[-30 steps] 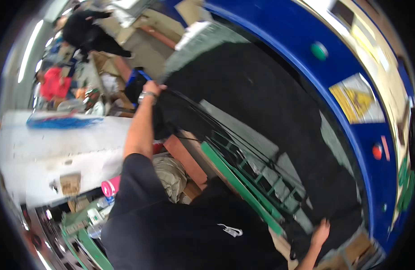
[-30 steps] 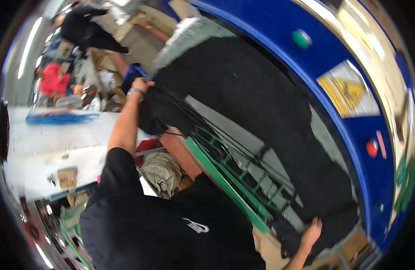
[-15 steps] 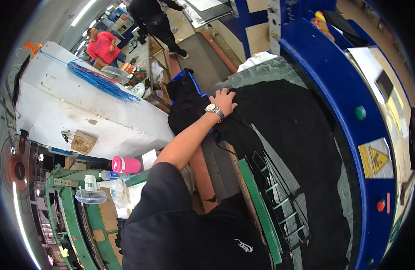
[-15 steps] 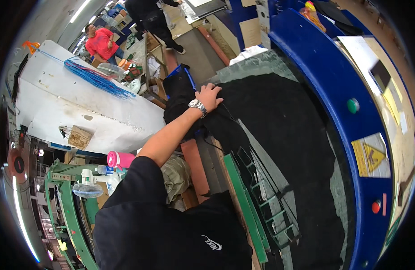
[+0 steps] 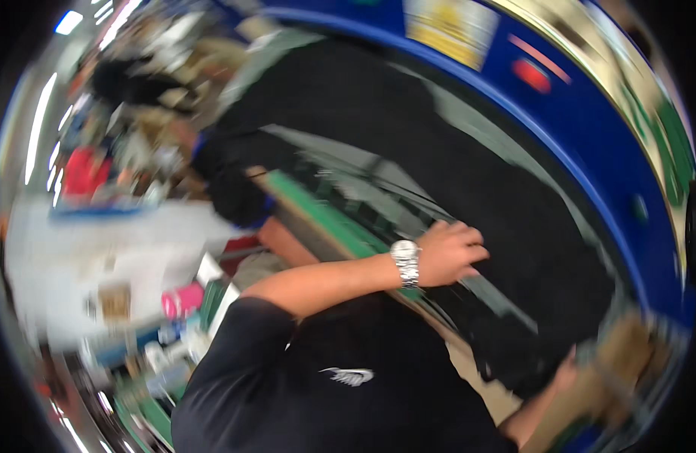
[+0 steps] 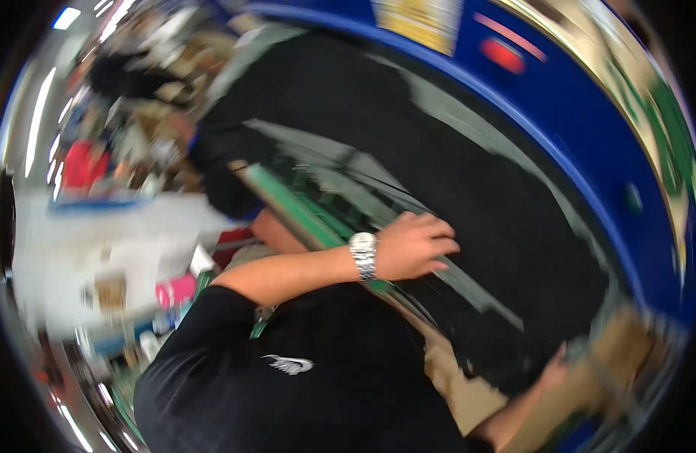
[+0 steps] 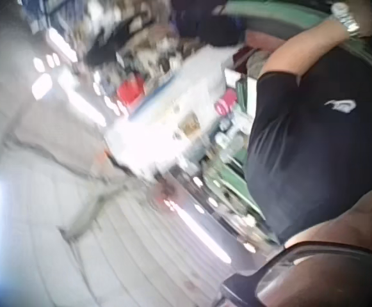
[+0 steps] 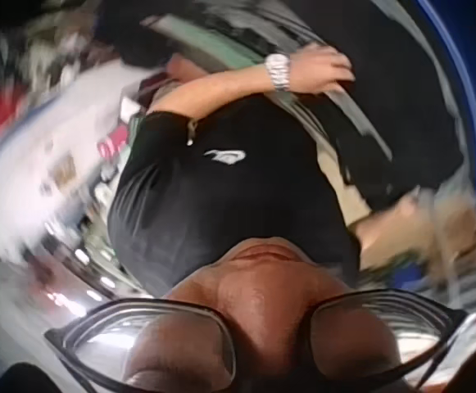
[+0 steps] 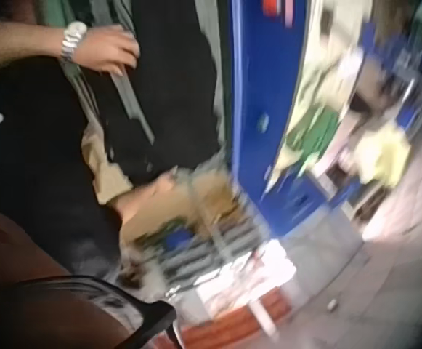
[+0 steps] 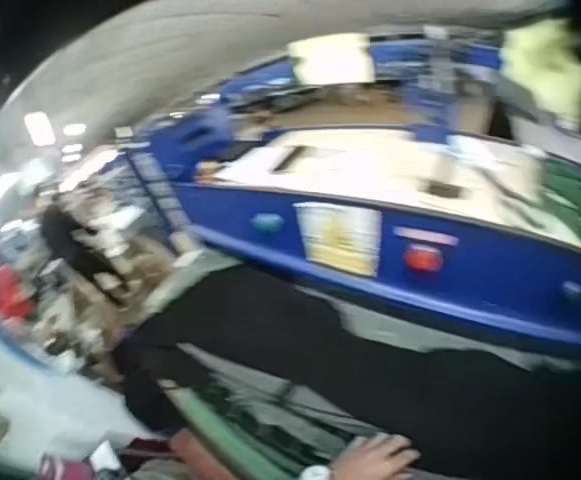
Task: The person places a green plastic template onto a large sheet of black fabric on a cutting machine. They adjust the template and fabric, then use the machine to cut the fabric. The person removes the cut fabric pieces and the template, then repeats the process with a new template and fabric sheet.
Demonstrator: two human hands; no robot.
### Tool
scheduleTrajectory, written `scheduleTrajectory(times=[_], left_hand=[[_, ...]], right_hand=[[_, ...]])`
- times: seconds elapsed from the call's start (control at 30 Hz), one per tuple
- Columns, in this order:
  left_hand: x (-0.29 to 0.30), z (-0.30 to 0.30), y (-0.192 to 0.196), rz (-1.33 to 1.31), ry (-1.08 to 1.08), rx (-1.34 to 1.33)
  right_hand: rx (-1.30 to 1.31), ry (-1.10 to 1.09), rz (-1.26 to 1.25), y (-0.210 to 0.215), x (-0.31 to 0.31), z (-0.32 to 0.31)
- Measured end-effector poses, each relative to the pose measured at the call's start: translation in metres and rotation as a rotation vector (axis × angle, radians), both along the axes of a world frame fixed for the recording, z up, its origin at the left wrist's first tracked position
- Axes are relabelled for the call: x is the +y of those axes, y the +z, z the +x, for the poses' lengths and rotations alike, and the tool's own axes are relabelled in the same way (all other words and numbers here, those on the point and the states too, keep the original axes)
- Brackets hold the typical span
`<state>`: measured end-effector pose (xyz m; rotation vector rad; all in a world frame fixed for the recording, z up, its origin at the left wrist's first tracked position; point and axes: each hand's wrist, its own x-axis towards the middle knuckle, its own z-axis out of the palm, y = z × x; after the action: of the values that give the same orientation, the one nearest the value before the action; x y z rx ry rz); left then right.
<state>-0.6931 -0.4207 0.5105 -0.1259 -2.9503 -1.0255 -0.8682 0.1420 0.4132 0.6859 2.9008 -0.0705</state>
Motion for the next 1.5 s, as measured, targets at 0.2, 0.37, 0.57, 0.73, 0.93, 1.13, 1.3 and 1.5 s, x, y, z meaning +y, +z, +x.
scheduleTrajectory(times=[0.2, 0.37, 0.57, 0.73, 0.93, 1.13, 1.3, 1.5], left_hand=[[0.103, -0.045, -0.045, -0.128, -0.186, -0.137], [0.131, -0.057, -0.057, -0.246, -0.132, -0.164], [0.125, -0.062, -0.065, -0.341, -0.16, -0.212], [0.126, -0.061, -0.066, -0.334, -0.169, -0.254], [0.126, -0.053, -0.062, -0.3, -0.149, -0.272], [0.132, -0.044, -0.064, -0.289, -0.201, -0.246], [0.148, -0.037, -0.072, -0.33, -0.146, -0.141], [0.149, -0.04, -0.082, -0.309, -0.264, -0.089]], right_hand=[[0.351, 0.165, 0.046, -0.022, 0.016, 0.051], [0.309, 0.023, -0.259, -0.023, 0.026, 0.074], [0.191, -0.051, -0.809, -0.013, 0.07, 0.119], [-0.381, -0.169, -0.852, 0.026, 0.081, 0.163], [-0.443, 0.01, -0.389, 0.043, 0.092, 0.09], [0.252, 0.142, -0.259, -0.016, 0.077, -0.055], [0.282, 0.317, -0.277, -0.045, 0.075, -0.101], [0.576, 0.372, -0.227, -0.056, 0.119, -0.145]])
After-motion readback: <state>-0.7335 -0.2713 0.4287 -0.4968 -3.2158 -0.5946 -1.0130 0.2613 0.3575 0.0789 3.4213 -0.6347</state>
